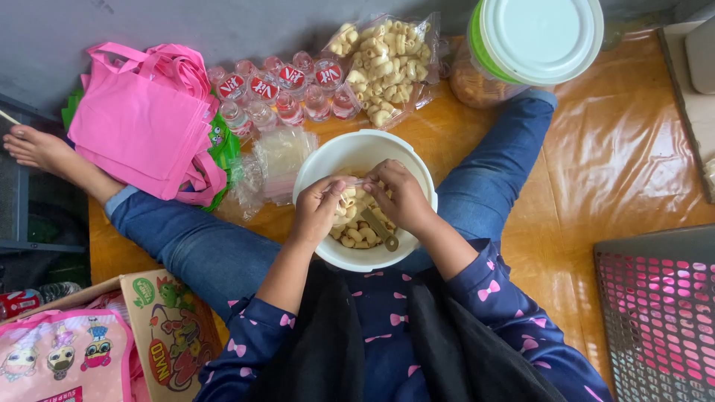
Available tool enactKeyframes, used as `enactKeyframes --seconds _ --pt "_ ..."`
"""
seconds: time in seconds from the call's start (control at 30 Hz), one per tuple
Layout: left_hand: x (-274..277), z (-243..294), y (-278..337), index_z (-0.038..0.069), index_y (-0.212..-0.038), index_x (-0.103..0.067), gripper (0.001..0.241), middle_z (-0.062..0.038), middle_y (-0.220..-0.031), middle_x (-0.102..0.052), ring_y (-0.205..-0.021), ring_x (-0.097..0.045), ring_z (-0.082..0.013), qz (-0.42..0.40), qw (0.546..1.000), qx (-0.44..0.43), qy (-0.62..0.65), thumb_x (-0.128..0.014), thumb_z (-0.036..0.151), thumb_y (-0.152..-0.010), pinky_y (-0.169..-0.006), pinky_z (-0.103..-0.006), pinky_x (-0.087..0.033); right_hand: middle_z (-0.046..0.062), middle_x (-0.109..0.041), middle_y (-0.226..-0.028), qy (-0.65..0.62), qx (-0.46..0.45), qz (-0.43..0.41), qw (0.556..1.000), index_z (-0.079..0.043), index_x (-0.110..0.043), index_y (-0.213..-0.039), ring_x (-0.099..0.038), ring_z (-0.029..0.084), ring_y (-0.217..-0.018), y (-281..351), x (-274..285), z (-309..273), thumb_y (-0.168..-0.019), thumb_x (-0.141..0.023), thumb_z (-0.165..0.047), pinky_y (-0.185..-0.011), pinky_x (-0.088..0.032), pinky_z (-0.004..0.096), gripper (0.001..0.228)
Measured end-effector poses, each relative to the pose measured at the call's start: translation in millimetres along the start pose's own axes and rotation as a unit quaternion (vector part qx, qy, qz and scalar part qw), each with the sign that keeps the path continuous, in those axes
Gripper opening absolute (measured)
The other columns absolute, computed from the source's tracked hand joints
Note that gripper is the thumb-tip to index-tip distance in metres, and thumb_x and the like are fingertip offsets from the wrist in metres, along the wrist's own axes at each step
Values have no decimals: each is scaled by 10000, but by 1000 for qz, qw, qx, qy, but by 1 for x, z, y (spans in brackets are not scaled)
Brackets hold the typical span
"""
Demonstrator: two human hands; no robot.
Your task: A person sitting on the floor is packaging snacks by transferring them from a large white bowl into small clear plastic bags, occasionally using a spoon.
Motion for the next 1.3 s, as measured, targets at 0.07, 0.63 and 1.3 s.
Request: enactKeyframes --seconds 0.07,0.63,1.3 --pt "0 5 -2 149 -1095 -796 243 -47 -896 -770 -822 -662 -85 -6 1000 9 24 -592 278 -1057 -842 -330 -592 123 -633 -837 -4 4 0 1000 -23 -701 -893 -639 303 -846 0 0 0 -937 -739 -68 -685 -563 360 73" --pt "-2 -4 -1 91 -1053 -688 180 -136 -665 -703 -476 -608 -117 -35 993 91 64 -780 166 -917 -354 -275 -502 123 -602 -829 12 -9 -6 1000 -22 -673 -907 -632 304 -834 0 -3 4 -937 -717 -64 -685 -558 380 68" --pt "5 -26 -7 34 -1106 -677 180 -156 -820 -741 -675 -706 -120 -47 996 42 62 -673 187 -1013 -573 -281 -633 95 -622 -879 88 85 36 992 -52 -706 -957 -651 312 -918 1 0 -7 -918 -767 -139 -801 -549 400 113"
Point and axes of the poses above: each hand's wrist, its own y-axis away from the middle knuckle, its own x-axis out of the back of the hand, z = x × y, the point moved 4 cm from there along -y, towards the middle knuckle
